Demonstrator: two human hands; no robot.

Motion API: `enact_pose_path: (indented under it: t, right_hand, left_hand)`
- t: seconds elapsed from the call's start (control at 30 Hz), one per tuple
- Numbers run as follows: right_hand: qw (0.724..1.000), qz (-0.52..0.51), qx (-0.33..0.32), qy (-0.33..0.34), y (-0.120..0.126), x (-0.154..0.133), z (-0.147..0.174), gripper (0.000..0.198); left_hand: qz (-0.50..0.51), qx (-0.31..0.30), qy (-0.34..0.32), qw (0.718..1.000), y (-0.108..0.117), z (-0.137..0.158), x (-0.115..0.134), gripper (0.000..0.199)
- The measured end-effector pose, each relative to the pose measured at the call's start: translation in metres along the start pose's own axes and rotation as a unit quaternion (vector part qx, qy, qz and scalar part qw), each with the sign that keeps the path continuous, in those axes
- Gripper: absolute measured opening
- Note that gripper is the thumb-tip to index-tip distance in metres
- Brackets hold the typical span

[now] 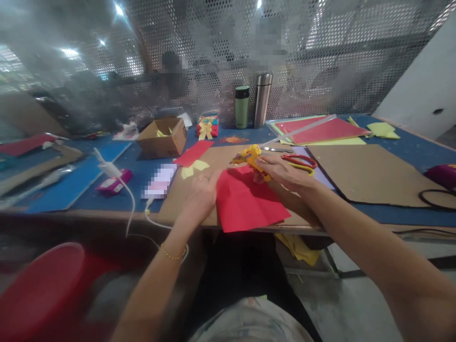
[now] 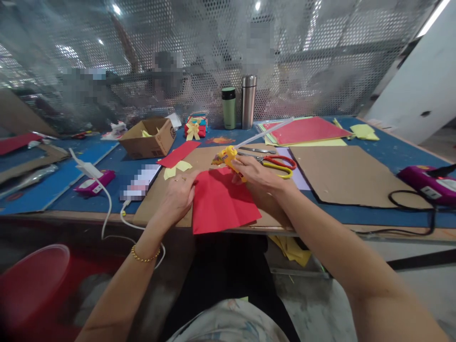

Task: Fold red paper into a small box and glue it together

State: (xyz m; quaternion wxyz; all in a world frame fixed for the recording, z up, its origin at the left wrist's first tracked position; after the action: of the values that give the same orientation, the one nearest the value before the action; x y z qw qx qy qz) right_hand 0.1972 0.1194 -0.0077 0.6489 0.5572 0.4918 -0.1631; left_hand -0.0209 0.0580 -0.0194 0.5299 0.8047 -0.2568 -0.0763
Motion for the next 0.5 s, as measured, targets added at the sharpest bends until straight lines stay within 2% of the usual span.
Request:
enact_pose_path:
  t: [0.1,0.27,0.5]
  right_hand:
    - [1.0,-0.01,0.013,0.013,0.0004,0.0012,0.0002,0.032]
    - [0.999,-0.002,0.013,0.03,0.0006,0.0075,-0.0026,0.033]
    - [0.999,-0.022,0.012,0.03,-0.0003,0.008,-0.0014,0.033]
  left_hand:
    - [-0.016,-0.001,-0.002,1.0,-0.0006,-0.0004,-0.0003,0.054]
    - [-0.036,-0.027,-0.013,0.999,-0.0014,-0.0025,0.0035,0.04]
    - [-0.038,-0.024,-0.017,0.999,0.0005,-0.0033,0.0049,0.039]
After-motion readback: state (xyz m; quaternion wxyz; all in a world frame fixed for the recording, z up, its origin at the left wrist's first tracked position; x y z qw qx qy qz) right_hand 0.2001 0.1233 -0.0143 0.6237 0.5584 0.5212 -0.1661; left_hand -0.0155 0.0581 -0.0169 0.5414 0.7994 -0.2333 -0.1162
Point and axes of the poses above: each hand's wrist, its own z-axis away from the middle knuckle, its own y-axis out of the back of the hand, x = y × z, the point moved 6 cm from there along -z, towards the middle knuckle, and after that the axes turned 10 degrees about z, right-handed, at the moved point
